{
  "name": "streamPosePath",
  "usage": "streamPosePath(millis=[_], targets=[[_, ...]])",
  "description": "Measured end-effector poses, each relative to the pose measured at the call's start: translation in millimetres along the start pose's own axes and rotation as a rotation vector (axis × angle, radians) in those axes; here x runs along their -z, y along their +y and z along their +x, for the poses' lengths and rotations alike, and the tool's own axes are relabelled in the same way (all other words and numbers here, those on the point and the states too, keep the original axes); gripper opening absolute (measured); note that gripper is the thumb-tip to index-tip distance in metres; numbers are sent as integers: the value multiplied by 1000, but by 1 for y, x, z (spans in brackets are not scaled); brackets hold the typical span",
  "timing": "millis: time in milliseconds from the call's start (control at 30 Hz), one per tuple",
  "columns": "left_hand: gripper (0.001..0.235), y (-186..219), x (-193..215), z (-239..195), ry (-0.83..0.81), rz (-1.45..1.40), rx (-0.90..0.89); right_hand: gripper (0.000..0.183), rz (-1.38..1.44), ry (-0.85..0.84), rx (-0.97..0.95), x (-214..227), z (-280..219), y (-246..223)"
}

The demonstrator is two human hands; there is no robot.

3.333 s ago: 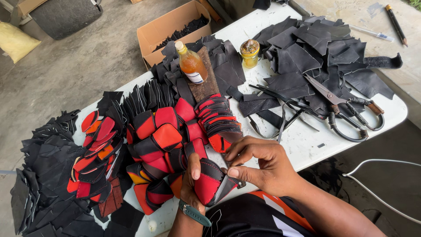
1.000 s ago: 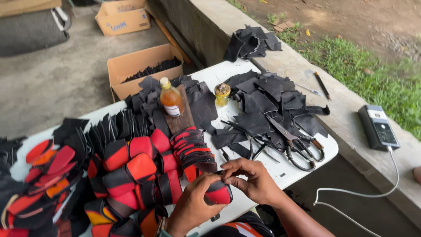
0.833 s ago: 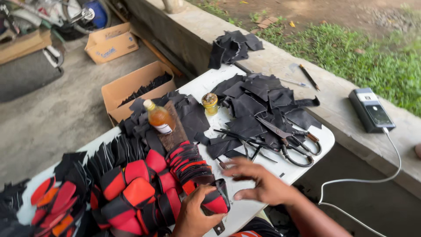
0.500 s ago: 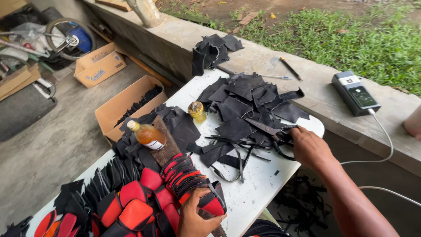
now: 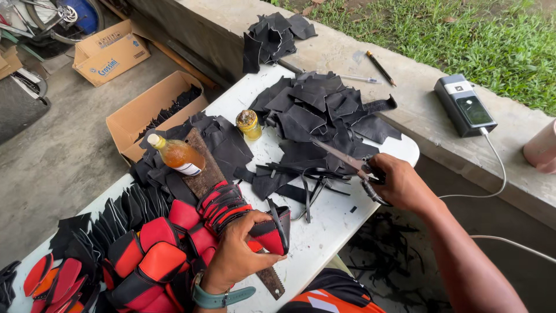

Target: The person assembles red and black footwear components by hand, attaching black straps to the red pieces and trimming excess material with scissors. The person handles multiple units one at a time, pressing the straps into place and cutting them to fit.

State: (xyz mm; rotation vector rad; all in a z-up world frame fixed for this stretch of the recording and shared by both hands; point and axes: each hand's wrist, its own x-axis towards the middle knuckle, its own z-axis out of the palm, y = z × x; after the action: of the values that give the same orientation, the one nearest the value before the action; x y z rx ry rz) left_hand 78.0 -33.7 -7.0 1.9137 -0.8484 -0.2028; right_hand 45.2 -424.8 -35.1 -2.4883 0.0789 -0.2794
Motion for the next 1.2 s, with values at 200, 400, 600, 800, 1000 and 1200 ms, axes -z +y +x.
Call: streamPosePath(millis=[200, 400, 600, 800, 1000, 1200], targets=[[58, 30, 15, 14, -55, 8, 84, 50, 12, 57, 106, 21, -9, -31], [58, 37, 27, 10, -109, 68, -102, 38, 41, -239, 283, 18, -26, -61], [50, 52, 33, 9, -222, 106, 12, 39, 15, -283, 334, 20, -30, -79], [50, 58, 27, 19, -289, 109, -85, 42, 5, -329, 289, 17, -33, -76], [51, 60, 22, 28, -344, 90, -97, 39, 83, -358, 301, 19, -35, -68], [54, 59, 18, 31, -377, 70, 2, 34, 66, -373, 212, 12, -40, -57]])
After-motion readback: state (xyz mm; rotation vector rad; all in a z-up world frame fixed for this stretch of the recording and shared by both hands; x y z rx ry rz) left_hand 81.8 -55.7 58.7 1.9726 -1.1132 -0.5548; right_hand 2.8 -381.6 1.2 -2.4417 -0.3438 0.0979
